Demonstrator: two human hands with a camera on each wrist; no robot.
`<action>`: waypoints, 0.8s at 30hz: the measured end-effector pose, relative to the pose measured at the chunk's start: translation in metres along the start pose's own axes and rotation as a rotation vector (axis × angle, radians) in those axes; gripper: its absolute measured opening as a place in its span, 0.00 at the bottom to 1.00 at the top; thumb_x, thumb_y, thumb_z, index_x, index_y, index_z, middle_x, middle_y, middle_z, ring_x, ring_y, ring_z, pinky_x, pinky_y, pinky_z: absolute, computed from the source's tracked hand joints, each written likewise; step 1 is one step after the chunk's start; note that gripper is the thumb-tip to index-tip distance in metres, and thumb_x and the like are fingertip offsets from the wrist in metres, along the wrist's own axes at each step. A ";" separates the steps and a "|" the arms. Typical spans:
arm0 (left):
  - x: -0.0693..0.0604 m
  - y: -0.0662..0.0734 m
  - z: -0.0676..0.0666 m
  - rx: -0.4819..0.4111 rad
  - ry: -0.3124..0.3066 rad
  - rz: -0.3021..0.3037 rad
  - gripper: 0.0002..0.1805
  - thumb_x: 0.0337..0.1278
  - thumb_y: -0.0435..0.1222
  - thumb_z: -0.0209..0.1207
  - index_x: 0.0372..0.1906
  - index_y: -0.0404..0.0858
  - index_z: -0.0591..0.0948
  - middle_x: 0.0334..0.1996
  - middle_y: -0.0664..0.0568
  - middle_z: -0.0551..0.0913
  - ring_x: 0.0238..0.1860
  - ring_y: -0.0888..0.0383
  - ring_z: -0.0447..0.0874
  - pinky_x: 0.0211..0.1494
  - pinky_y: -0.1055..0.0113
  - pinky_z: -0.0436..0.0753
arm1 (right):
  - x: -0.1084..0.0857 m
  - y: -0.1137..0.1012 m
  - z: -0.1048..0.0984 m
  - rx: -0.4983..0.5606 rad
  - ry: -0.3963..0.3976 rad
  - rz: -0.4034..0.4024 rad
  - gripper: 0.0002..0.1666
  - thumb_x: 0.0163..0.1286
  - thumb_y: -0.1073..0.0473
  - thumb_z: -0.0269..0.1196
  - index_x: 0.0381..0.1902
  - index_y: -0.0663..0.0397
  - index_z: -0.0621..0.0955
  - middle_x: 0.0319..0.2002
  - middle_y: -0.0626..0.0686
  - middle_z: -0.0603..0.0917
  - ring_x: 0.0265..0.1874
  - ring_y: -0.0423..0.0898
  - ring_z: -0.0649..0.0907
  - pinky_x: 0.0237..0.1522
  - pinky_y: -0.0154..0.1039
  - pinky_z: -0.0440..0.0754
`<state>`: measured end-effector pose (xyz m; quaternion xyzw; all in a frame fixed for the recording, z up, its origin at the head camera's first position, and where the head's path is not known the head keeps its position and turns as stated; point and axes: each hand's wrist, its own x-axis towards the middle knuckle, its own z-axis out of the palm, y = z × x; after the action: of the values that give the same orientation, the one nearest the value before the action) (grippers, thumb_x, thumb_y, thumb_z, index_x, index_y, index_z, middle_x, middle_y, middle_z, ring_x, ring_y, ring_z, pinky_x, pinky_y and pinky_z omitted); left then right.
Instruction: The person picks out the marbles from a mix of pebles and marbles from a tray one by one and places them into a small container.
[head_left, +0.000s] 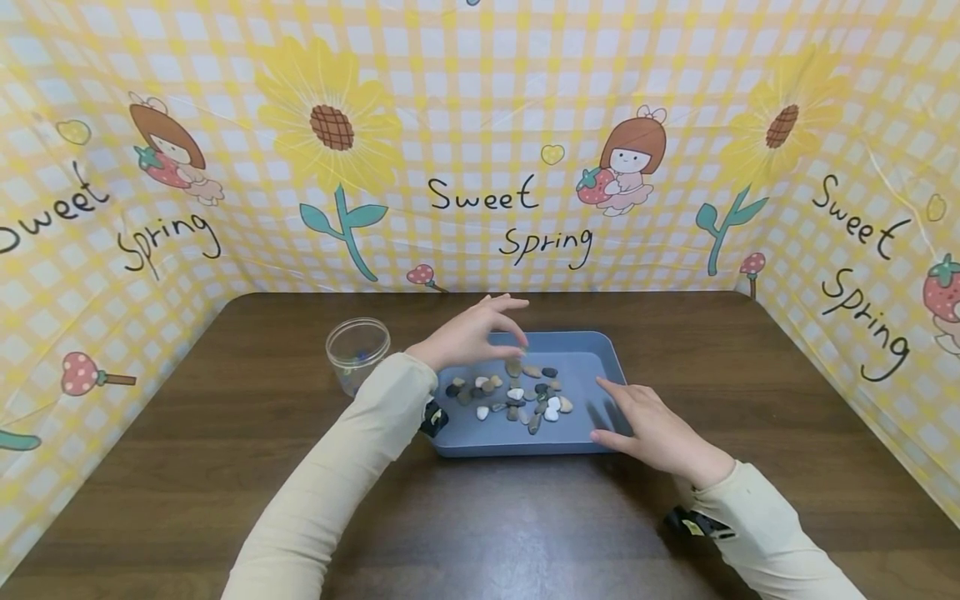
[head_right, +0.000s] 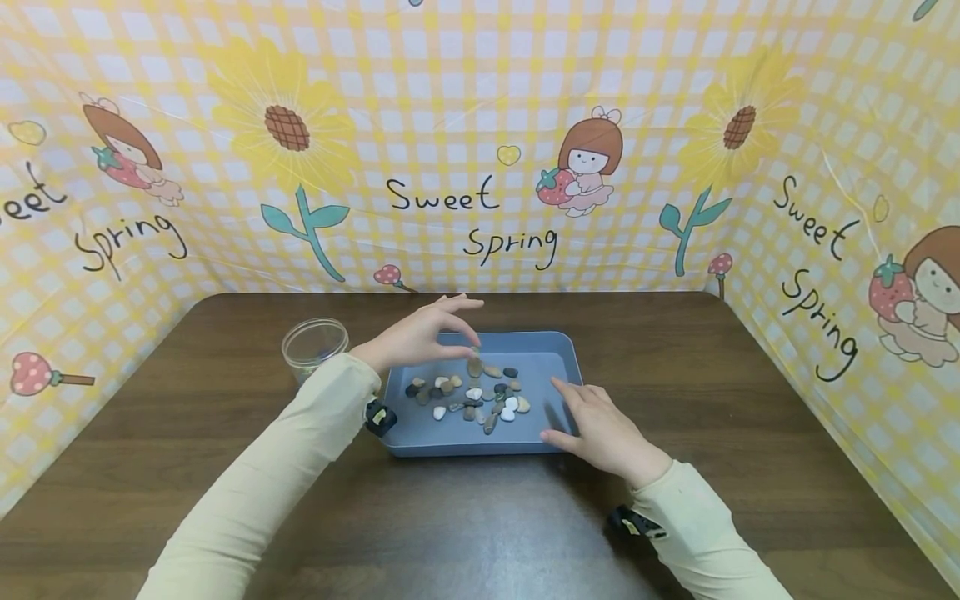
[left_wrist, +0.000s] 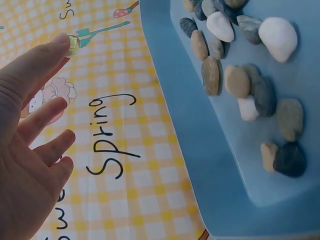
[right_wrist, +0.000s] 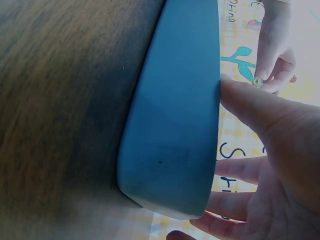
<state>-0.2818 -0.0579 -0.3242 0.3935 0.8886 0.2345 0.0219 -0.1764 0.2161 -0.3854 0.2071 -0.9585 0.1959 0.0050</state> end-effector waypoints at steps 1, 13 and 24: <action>-0.001 0.000 -0.001 0.003 0.002 -0.001 0.08 0.56 0.40 0.62 0.38 0.43 0.86 0.69 0.47 0.64 0.75 0.47 0.49 0.77 0.52 0.43 | 0.000 0.000 0.000 0.000 0.001 -0.001 0.44 0.61 0.45 0.63 0.68 0.62 0.62 0.61 0.66 0.72 0.60 0.62 0.69 0.59 0.58 0.71; -0.018 -0.008 -0.012 0.005 0.055 -0.002 0.07 0.55 0.40 0.63 0.38 0.44 0.86 0.69 0.46 0.64 0.74 0.46 0.50 0.77 0.49 0.43 | 0.000 -0.001 0.000 -0.002 -0.001 0.005 0.44 0.61 0.45 0.63 0.68 0.62 0.62 0.61 0.66 0.72 0.61 0.62 0.69 0.59 0.59 0.71; -0.035 -0.017 -0.024 -0.016 0.095 -0.071 0.07 0.56 0.41 0.62 0.38 0.46 0.85 0.69 0.47 0.63 0.74 0.45 0.51 0.74 0.47 0.54 | 0.000 0.000 0.000 -0.003 -0.001 0.004 0.44 0.61 0.45 0.63 0.68 0.62 0.62 0.61 0.67 0.72 0.61 0.62 0.69 0.59 0.59 0.71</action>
<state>-0.2746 -0.1025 -0.3153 0.3500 0.9002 0.2591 -0.0090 -0.1758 0.2160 -0.3851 0.2052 -0.9592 0.1944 0.0046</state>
